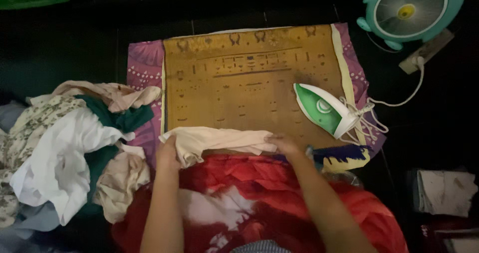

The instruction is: The person picks up garments from a pile, sprays them using a bottle, irons them on a board placed on the floor, and folds them into a stack.

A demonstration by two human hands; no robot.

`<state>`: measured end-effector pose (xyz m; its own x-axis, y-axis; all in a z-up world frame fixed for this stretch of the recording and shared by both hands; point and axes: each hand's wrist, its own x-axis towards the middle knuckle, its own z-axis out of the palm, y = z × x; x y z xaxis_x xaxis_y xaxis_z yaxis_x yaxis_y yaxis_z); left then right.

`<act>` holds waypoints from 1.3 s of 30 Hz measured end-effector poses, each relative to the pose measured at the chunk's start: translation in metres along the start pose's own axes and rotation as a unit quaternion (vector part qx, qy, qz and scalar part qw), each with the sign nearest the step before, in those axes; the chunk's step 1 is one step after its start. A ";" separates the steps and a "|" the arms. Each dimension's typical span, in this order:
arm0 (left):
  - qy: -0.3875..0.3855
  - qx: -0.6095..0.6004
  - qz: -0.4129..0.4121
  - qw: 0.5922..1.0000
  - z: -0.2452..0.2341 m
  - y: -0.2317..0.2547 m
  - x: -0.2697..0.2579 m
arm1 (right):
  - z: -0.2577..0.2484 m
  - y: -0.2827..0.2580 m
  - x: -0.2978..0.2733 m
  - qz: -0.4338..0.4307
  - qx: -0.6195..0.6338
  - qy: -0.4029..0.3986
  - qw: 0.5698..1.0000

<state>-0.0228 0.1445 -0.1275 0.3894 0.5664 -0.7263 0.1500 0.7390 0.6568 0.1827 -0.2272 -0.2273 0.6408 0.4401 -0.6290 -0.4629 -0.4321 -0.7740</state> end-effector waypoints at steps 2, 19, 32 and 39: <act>0.054 0.044 -0.037 0.997 0.012 0.009 -0.008 | 0.002 0.005 0.005 0.048 0.144 -0.002 0.988; -0.205 -0.035 0.051 0.977 0.004 0.074 -0.104 | -0.086 -0.148 -0.115 -0.273 0.262 -0.130 0.916; -0.322 0.004 0.011 0.947 0.086 0.104 0.001 | -0.110 -0.233 -0.060 -0.192 0.320 -0.002 0.928; -0.360 -0.088 0.223 0.902 0.166 0.208 -0.036 | -0.129 -0.336 -0.025 -0.398 0.261 0.098 0.874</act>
<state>0.1454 0.2170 0.0691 0.8734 0.4856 -0.0364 -0.2896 0.5779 0.7630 0.4014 -0.1950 0.0574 0.9561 0.2718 0.1096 -0.0054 0.3904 -0.9206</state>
